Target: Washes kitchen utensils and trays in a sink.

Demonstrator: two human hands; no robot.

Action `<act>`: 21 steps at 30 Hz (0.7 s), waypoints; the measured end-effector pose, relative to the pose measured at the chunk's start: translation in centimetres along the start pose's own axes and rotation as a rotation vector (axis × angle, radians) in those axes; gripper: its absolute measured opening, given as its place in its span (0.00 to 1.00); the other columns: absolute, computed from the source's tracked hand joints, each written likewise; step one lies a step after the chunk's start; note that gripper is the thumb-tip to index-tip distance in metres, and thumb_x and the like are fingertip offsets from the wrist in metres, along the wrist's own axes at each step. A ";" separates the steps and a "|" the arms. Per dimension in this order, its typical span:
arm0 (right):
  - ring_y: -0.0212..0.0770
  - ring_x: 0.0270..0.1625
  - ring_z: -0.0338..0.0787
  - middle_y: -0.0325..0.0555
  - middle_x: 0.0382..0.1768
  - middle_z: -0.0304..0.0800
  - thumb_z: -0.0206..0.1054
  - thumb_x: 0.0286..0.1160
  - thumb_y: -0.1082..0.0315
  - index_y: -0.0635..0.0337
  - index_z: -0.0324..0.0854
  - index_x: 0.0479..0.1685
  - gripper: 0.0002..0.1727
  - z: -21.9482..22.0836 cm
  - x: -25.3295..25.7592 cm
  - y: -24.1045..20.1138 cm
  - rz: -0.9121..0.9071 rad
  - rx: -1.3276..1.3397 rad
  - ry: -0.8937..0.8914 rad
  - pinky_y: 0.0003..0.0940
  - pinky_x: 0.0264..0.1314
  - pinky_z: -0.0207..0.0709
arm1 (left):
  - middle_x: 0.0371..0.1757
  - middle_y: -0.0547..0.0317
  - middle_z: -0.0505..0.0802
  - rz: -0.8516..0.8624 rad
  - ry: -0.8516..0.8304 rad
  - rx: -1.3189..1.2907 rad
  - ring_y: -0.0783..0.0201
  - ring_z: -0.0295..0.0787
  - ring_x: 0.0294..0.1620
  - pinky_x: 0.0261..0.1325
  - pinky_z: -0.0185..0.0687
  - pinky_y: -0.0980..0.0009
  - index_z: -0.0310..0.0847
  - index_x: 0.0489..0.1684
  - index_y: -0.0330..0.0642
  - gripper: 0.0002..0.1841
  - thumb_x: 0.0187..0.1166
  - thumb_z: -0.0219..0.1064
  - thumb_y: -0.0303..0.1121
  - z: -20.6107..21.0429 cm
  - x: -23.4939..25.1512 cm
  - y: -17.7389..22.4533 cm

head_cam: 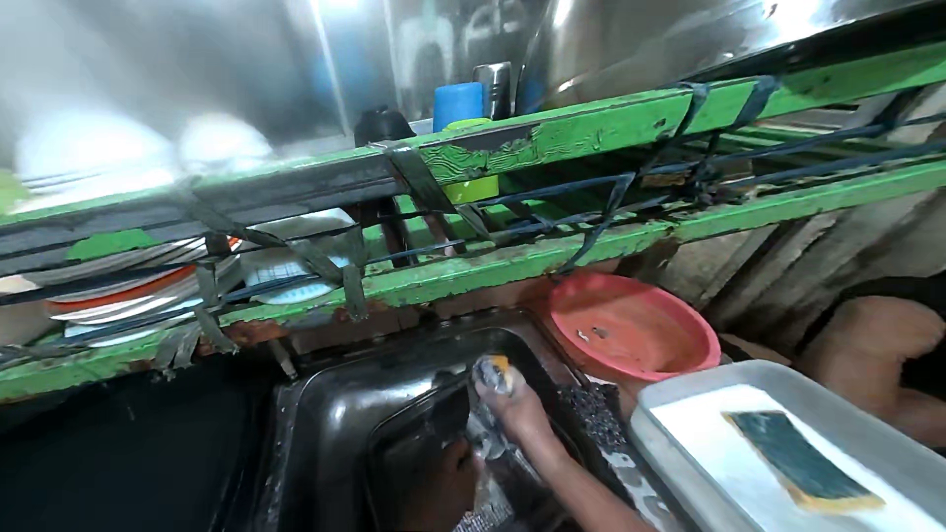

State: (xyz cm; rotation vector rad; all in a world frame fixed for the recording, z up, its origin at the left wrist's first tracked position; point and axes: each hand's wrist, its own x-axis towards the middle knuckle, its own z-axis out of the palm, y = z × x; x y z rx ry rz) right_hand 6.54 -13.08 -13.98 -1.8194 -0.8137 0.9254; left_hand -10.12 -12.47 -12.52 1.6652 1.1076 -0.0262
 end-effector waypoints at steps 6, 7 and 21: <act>0.48 0.69 0.85 0.62 0.69 0.83 0.71 0.78 0.59 0.67 0.64 0.84 0.37 -0.4 -0.1 0.6 -0.019 0.217 -0.018 0.47 0.73 0.77 | 0.64 0.28 0.86 0.041 -0.081 0.243 0.37 0.83 0.67 0.73 0.72 0.42 0.74 0.74 0.28 0.25 0.93 0.52 0.42 -0.5 0.1 2.1; 0.49 0.70 0.84 0.61 0.70 0.82 0.70 0.80 0.58 0.65 0.65 0.84 0.36 -0.8 1.0 0.8 0.039 0.195 -0.021 0.48 0.73 0.77 | 0.62 0.28 0.87 0.047 -0.108 0.261 0.37 0.84 0.65 0.71 0.74 0.42 0.73 0.74 0.28 0.25 0.94 0.51 0.42 -0.2 0.2 2.0; 0.46 0.64 0.88 0.60 0.66 0.85 0.69 0.82 0.65 0.66 0.71 0.79 0.28 -0.9 2.9 -0.2 0.095 0.298 -0.015 0.43 0.69 0.80 | 0.59 0.27 0.87 0.046 -0.170 0.295 0.37 0.85 0.63 0.71 0.73 0.42 0.77 0.69 0.25 0.24 0.94 0.50 0.41 0.1 -0.2 2.5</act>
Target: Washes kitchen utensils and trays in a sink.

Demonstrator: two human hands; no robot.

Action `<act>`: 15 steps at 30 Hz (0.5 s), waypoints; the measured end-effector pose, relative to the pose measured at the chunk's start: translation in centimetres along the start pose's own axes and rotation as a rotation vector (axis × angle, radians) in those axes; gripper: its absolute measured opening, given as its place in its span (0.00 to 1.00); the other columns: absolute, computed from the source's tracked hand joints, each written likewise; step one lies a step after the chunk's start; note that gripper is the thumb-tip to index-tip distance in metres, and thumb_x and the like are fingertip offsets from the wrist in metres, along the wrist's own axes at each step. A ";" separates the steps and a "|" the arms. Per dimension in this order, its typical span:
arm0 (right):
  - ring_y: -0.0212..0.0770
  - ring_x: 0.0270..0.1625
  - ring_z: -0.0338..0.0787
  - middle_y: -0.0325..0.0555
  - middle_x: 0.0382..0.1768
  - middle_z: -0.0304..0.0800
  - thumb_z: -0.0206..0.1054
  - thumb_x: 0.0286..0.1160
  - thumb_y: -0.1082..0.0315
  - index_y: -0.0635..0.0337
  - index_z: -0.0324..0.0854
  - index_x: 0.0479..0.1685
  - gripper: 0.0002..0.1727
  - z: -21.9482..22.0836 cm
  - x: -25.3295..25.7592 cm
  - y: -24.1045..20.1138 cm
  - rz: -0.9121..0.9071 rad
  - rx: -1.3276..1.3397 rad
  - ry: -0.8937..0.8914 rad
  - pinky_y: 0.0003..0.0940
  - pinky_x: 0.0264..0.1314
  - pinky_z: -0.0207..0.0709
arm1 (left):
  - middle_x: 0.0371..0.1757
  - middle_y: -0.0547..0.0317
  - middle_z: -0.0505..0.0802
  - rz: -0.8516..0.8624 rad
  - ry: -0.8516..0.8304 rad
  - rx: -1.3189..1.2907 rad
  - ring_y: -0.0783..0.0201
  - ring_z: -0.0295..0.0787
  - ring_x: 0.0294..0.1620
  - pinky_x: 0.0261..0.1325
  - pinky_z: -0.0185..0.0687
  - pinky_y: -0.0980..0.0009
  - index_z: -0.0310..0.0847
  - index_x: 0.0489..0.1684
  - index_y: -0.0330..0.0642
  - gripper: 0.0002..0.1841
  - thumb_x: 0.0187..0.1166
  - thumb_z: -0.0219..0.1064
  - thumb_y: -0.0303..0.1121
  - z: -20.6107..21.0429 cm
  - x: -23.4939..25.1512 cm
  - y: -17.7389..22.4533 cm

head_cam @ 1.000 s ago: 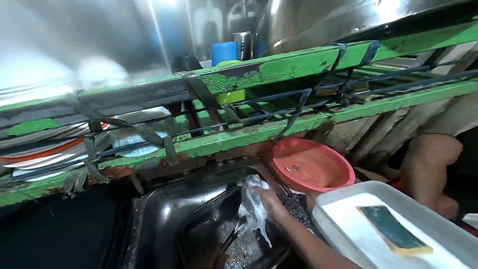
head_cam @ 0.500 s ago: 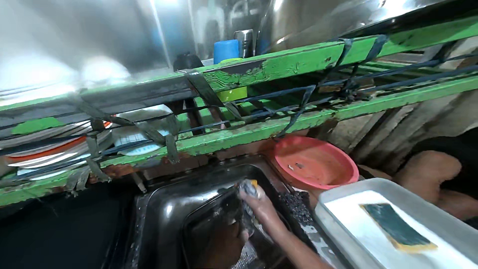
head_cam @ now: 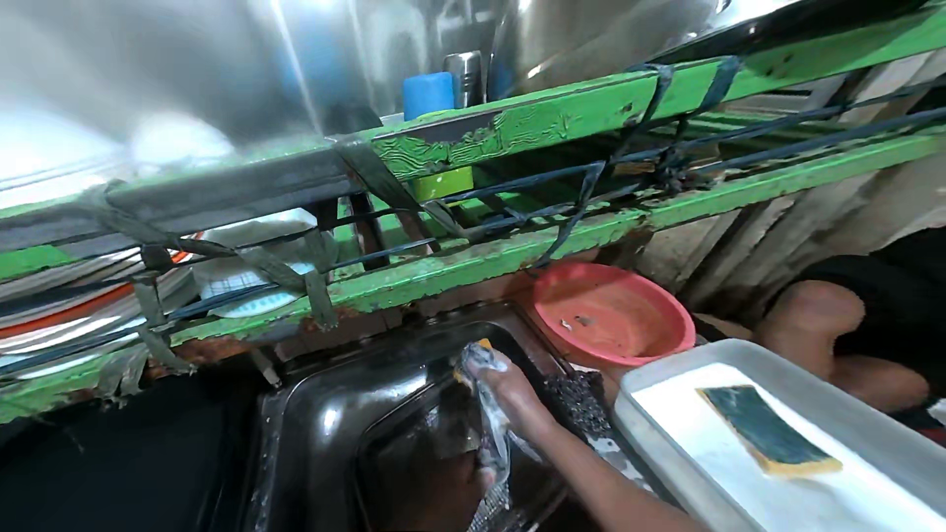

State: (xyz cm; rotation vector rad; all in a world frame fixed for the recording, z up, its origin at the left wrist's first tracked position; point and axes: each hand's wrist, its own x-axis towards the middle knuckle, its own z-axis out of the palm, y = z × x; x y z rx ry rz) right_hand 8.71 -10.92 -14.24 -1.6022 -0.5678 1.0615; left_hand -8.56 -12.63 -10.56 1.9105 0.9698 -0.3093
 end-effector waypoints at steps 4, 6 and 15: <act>0.48 0.66 0.87 0.62 0.65 0.85 0.70 0.81 0.63 0.69 0.68 0.80 0.32 0.5 -2.0 1.2 -0.103 -0.105 0.089 0.45 0.71 0.78 | 0.53 0.30 0.88 -0.025 -0.005 -0.092 0.40 0.87 0.54 0.64 0.78 0.45 0.74 0.71 0.25 0.25 0.94 0.50 0.42 0.0 0.9 -1.0; 0.44 0.74 0.84 0.59 0.71 0.84 0.74 0.74 0.64 0.70 0.71 0.79 0.34 1.0 -4.1 1.7 -0.296 -0.213 0.037 0.39 0.81 0.72 | 0.48 0.35 0.87 -0.033 0.040 -0.137 0.46 0.86 0.47 0.58 0.79 0.50 0.72 0.72 0.27 0.25 0.94 0.50 0.43 -0.1 1.4 -1.4; 0.42 0.54 0.89 0.58 0.57 0.87 0.67 0.84 0.65 0.69 0.73 0.74 0.24 0.0 0.3 -0.2 -0.003 0.049 0.025 0.40 0.60 0.83 | 0.68 0.26 0.85 0.008 -0.005 0.199 0.34 0.80 0.73 0.78 0.67 0.40 0.72 0.76 0.27 0.27 0.96 0.45 0.42 0.3 0.0 0.9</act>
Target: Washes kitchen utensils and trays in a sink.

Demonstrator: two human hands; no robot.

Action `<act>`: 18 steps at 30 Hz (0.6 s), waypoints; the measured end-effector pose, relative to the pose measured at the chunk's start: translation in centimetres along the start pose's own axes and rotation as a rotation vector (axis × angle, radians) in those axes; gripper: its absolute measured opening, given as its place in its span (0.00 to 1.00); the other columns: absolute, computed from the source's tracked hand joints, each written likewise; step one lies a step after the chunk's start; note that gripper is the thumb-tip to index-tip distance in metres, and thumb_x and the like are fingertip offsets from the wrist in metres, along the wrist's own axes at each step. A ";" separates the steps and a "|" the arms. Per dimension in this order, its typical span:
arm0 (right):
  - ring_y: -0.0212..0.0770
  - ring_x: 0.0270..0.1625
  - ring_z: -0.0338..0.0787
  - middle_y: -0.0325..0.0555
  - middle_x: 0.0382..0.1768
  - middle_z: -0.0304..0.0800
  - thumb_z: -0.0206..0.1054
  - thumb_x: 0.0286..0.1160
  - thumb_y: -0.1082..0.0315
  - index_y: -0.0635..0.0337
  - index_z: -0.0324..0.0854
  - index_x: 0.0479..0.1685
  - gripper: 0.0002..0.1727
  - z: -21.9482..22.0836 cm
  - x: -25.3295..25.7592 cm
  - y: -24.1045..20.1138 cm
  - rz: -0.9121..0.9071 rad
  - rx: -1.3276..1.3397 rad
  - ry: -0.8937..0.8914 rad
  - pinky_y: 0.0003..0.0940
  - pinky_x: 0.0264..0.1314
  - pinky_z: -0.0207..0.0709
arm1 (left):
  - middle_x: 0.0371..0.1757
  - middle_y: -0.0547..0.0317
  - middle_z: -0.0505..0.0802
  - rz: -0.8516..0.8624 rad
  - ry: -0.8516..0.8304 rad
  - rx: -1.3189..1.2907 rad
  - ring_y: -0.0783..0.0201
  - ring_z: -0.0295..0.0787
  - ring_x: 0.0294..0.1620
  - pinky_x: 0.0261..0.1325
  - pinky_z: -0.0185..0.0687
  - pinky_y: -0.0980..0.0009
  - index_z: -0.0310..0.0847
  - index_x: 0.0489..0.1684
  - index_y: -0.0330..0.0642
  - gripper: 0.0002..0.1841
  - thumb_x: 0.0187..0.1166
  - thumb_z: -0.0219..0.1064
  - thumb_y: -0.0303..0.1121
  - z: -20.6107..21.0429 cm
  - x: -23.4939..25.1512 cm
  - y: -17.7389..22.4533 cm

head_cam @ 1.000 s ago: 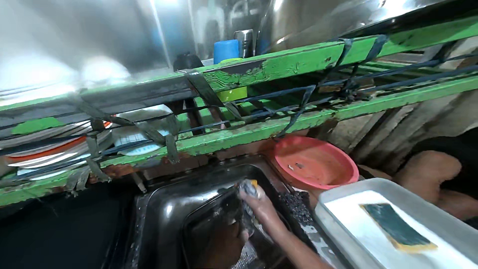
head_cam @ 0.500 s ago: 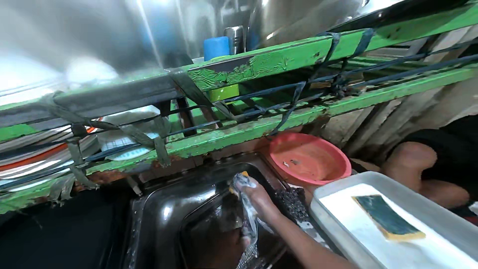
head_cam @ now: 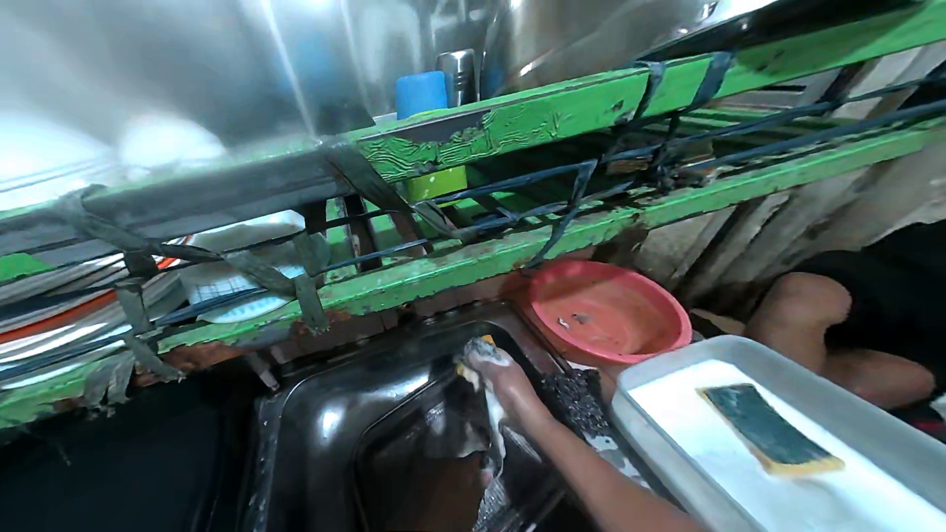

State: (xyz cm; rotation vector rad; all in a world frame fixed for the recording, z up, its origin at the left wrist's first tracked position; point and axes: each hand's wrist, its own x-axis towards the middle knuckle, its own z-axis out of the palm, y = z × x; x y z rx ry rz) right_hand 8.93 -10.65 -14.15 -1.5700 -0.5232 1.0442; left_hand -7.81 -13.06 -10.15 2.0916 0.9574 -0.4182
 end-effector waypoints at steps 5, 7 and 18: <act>0.46 0.61 0.88 0.61 0.62 0.87 0.70 0.81 0.63 0.70 0.70 0.78 0.31 0.9 -2.6 1.1 -0.135 -0.113 0.066 0.43 0.67 0.80 | 0.56 0.31 0.89 -0.044 0.028 -0.237 0.40 0.87 0.57 0.66 0.77 0.43 0.75 0.72 0.29 0.26 0.94 0.50 0.44 0.0 1.3 -2.0; 0.41 0.70 0.86 0.60 0.67 0.87 0.76 0.72 0.64 0.73 0.74 0.75 0.33 1.6 -4.4 2.4 -0.376 -0.206 0.043 0.34 0.78 0.75 | 0.49 0.37 0.88 -0.066 0.046 -0.298 0.47 0.86 0.47 0.57 0.79 0.49 0.74 0.72 0.31 0.25 0.94 0.51 0.45 -0.3 1.7 -2.6; 0.37 0.40 0.89 0.52 0.44 0.88 0.61 0.88 0.65 0.71 0.73 0.69 0.20 0.7 -0.4 0.0 -0.040 0.123 0.043 0.33 0.46 0.85 | 0.67 0.28 0.86 -0.051 0.021 -0.133 0.37 0.82 0.70 0.77 0.69 0.43 0.72 0.79 0.30 0.27 0.95 0.46 0.44 0.1 0.6 -1.3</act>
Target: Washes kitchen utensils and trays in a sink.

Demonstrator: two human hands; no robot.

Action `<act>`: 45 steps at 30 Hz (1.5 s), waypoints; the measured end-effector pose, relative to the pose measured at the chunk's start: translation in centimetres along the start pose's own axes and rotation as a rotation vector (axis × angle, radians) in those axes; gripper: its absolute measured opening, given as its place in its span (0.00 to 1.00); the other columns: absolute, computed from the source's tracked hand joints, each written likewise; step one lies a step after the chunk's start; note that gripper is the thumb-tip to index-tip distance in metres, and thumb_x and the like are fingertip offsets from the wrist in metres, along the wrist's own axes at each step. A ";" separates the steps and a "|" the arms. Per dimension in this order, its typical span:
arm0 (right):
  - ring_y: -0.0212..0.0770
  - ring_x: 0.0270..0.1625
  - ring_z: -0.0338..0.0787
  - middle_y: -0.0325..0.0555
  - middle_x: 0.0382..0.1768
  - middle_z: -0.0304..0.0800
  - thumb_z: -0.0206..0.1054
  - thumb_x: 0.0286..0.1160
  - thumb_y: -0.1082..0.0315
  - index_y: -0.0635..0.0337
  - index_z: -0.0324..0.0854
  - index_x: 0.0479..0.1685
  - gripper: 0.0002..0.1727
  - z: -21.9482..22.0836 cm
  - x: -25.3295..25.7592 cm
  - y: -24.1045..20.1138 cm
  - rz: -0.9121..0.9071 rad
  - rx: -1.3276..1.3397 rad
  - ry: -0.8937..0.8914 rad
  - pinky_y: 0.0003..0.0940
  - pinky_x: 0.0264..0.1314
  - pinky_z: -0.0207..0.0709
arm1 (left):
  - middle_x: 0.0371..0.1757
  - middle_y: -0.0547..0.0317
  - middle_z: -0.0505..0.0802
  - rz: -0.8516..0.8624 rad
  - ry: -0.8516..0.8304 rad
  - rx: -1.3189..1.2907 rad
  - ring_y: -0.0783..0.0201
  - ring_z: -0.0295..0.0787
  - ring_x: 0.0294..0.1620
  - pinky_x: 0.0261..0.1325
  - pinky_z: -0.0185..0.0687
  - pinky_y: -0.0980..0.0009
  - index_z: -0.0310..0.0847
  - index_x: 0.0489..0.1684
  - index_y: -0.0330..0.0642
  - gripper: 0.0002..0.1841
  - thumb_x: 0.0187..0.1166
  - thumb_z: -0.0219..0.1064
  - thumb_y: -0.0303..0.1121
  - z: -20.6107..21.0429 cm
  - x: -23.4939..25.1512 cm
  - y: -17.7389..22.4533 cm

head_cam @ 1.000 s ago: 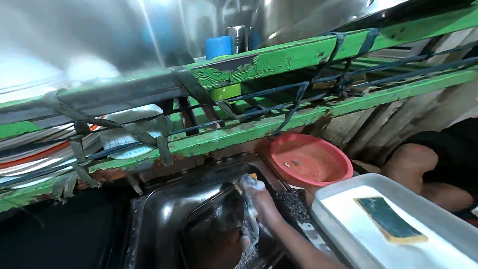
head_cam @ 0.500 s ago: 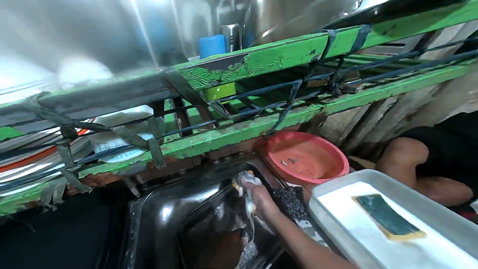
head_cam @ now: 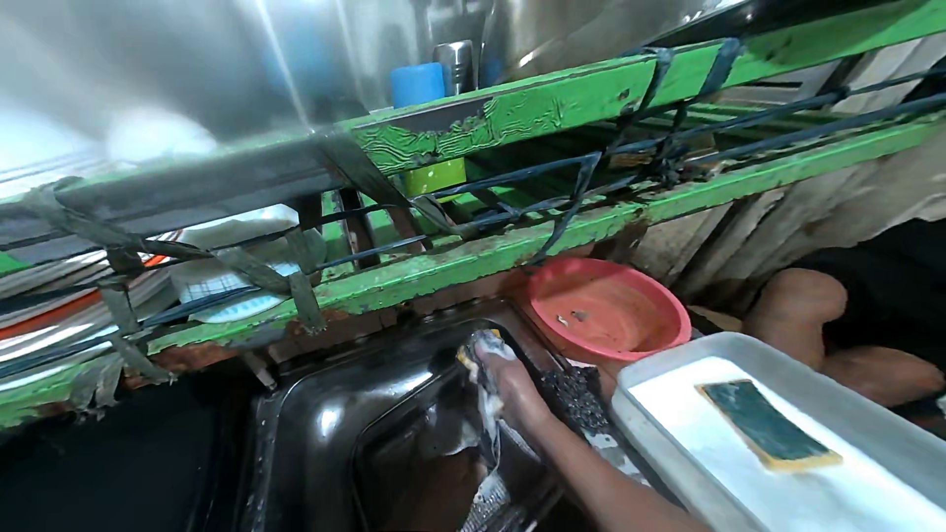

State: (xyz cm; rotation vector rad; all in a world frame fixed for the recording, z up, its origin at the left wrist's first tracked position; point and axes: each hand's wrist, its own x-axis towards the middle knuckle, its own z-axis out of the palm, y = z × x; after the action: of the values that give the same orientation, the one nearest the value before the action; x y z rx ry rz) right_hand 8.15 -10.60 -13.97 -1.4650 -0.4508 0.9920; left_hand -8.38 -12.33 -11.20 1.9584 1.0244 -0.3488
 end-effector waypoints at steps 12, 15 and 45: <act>0.36 0.33 0.86 0.50 0.38 0.86 0.56 0.92 0.65 0.69 0.75 0.64 0.16 -0.8 1.1 -0.5 0.073 0.073 -0.043 0.30 0.38 0.83 | 0.61 0.29 0.88 0.012 -0.004 -0.069 0.39 0.84 0.64 0.73 0.72 0.44 0.74 0.74 0.29 0.26 0.95 0.49 0.44 0.2 -0.2 0.0; 0.41 0.27 0.90 0.54 0.34 0.88 0.49 0.95 0.61 0.69 0.71 0.64 0.19 -2.0 0.9 -0.5 0.058 0.352 -0.017 0.33 0.28 0.86 | 0.31 0.57 0.83 0.003 0.094 -0.356 0.65 0.78 0.30 0.42 0.77 0.65 0.80 0.60 0.33 0.20 0.92 0.55 0.44 0.6 0.4 -2.5; 0.37 0.30 0.86 0.49 0.36 0.85 0.52 0.94 0.61 0.67 0.74 0.62 0.17 -0.9 1.2 0.1 0.146 0.284 -0.013 0.31 0.32 0.83 | 0.57 0.35 0.90 0.062 0.007 -0.029 0.43 0.87 0.60 0.69 0.75 0.45 0.78 0.72 0.34 0.25 0.93 0.51 0.46 -0.8 0.8 -1.6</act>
State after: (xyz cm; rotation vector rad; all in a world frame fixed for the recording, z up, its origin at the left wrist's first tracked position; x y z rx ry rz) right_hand 9.54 -10.24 -14.59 -1.2482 -0.2029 1.1327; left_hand -9.26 -10.81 -12.12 1.9620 0.9663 -0.2914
